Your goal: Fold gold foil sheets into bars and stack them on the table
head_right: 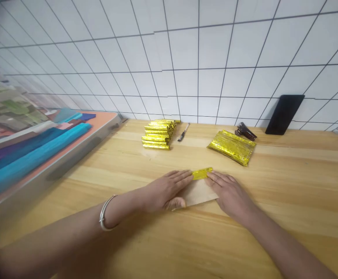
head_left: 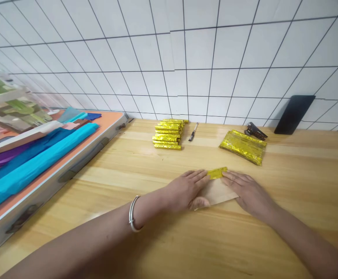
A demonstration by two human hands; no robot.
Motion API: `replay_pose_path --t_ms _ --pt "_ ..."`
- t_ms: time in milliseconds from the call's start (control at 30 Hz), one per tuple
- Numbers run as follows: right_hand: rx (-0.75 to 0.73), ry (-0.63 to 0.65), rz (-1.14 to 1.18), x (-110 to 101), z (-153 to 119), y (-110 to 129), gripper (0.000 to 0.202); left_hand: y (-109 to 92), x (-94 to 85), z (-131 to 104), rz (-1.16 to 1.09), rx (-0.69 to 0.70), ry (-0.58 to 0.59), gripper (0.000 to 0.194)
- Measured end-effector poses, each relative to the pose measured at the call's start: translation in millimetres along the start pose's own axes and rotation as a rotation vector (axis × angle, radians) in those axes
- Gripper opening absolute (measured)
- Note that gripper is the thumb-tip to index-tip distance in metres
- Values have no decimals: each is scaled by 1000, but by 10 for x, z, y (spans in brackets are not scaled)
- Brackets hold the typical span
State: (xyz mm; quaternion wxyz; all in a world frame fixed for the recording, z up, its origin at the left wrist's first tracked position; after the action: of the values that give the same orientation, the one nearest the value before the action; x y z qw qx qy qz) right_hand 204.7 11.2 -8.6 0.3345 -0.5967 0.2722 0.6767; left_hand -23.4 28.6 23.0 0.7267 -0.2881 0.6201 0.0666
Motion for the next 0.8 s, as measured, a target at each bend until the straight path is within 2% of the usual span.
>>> replay_pose_path --t_ms 100,200,400,533,700,800 --pt "8 6 19 -26 21 2 70 -29 104 -169 -14 10 10 93" --pt "1 -1 27 -43 36 -19 72 6 136 -187 -26 22 9 107" --pt "-28 70 12 -36 33 -31 68 131 108 -136 -27 52 20 111" --pt "-7 99 -32 -41 -2 39 67 89 94 -194 -27 14 -36 98" --pt "25 104 -64 -22 -65 117 67 -5 117 -351 -41 -38 -102 53" --pt "36 95 -13 -23 -94 124 61 10 145 -416 -81 -38 -101 50"
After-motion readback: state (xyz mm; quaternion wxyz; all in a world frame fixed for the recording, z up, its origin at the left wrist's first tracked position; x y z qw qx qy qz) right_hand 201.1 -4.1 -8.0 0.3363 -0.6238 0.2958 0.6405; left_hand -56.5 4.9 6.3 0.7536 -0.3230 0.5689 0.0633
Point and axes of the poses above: each hand's wrist, its own z-axis towards the middle knuckle, its own x-axis out of the palm, y = z × x, the point moved 3 cm from there along z, towards the middle knuckle, and after that the axes turned 7 degrees about -z, right-handed, at the moved point
